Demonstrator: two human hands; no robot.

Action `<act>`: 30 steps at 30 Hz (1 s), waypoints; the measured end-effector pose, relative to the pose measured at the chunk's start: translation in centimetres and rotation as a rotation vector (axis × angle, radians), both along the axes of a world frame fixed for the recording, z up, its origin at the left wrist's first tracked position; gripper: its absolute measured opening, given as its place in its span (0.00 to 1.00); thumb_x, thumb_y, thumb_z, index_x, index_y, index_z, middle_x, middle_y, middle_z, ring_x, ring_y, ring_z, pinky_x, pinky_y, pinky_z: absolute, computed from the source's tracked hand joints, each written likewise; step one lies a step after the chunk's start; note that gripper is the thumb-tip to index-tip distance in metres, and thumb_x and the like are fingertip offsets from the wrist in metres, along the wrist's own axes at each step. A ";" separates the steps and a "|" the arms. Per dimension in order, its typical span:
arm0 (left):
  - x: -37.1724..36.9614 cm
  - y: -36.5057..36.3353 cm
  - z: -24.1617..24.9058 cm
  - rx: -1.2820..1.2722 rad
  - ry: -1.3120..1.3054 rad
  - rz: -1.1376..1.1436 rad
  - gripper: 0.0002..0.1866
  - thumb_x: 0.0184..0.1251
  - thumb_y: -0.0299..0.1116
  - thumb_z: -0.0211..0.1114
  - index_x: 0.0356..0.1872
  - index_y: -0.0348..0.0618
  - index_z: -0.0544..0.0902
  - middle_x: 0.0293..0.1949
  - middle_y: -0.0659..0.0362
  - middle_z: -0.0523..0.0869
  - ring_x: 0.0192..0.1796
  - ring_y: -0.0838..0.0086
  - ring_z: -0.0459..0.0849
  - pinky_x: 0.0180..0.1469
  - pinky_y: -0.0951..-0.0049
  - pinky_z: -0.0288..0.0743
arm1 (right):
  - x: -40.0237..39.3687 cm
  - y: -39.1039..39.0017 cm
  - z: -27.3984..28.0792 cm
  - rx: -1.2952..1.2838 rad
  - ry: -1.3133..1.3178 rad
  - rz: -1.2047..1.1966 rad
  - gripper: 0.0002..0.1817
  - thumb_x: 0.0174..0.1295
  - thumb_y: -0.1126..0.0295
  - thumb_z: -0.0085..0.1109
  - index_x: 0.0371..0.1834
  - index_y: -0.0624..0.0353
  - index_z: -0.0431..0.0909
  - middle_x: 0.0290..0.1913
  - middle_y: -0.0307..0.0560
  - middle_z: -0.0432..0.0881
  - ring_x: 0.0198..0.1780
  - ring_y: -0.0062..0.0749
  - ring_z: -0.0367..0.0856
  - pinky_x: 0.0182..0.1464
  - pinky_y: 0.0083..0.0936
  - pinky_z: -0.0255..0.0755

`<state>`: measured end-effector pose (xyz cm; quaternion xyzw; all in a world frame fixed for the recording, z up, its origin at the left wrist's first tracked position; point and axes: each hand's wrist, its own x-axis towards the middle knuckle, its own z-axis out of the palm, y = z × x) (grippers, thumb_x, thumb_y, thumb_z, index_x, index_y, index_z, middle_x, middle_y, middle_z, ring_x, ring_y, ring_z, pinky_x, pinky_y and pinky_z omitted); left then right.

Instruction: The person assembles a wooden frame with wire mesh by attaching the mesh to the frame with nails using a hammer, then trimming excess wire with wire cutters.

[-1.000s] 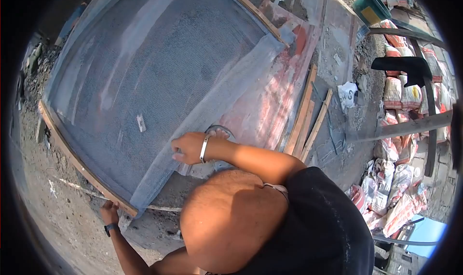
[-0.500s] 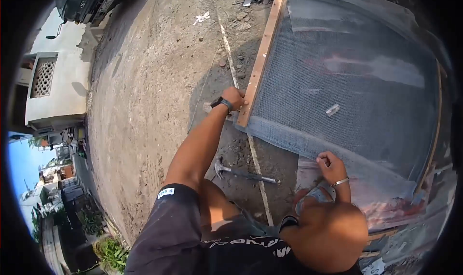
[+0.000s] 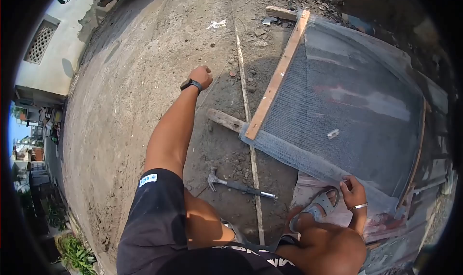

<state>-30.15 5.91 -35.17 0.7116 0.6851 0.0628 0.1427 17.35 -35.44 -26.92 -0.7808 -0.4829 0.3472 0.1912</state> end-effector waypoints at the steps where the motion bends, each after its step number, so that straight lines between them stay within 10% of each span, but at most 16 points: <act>1: -1.7 -0.8 0.2 -0.082 0.042 0.031 0.14 0.57 0.38 0.63 0.42 0.42 0.85 0.42 0.44 0.85 0.49 0.53 0.83 0.53 0.61 0.75 | 0.1 0.1 0.8 0.005 -0.027 -0.028 0.12 0.57 0.70 0.62 0.42 0.65 0.78 0.23 0.46 0.79 0.25 0.28 0.76 0.32 0.25 0.71; 4: -7.3 -3.1 -4.0 -0.322 0.248 0.090 0.19 0.57 0.29 0.55 0.50 0.37 0.80 0.51 0.41 0.81 0.55 0.50 0.80 0.57 0.57 0.74 | -0.3 0.2 2.0 0.042 -0.083 -0.070 0.12 0.57 0.70 0.62 0.42 0.64 0.78 0.23 0.47 0.80 0.24 0.28 0.77 0.31 0.26 0.71; 9: -12.8 -8.1 -14.8 -0.409 0.292 0.103 0.26 0.57 0.44 0.68 0.49 0.34 0.76 0.47 0.42 0.82 0.52 0.50 0.80 0.54 0.59 0.74 | -2.7 -2.0 0.5 -0.008 -0.008 -0.020 0.12 0.57 0.70 0.63 0.42 0.64 0.78 0.25 0.50 0.82 0.27 0.32 0.80 0.33 0.28 0.74; 22: -12.9 -9.9 -15.0 -0.645 0.485 -0.025 0.19 0.62 0.37 0.58 0.52 0.40 0.79 0.55 0.47 0.80 0.58 0.56 0.79 0.59 0.60 0.73 | -7.1 -1.8 -0.1 -0.090 0.021 0.060 0.15 0.56 0.65 0.64 0.42 0.63 0.79 0.29 0.53 0.83 0.29 0.38 0.82 0.35 0.30 0.75; 30: -13.8 -10.3 -13.4 -0.267 0.068 0.165 0.12 0.63 0.37 0.58 0.42 0.41 0.80 0.43 0.44 0.84 0.49 0.52 0.82 0.51 0.57 0.74 | -8.1 -1.6 -0.8 -0.132 0.080 0.077 0.16 0.57 0.61 0.63 0.44 0.61 0.80 0.30 0.52 0.84 0.32 0.39 0.83 0.38 0.31 0.75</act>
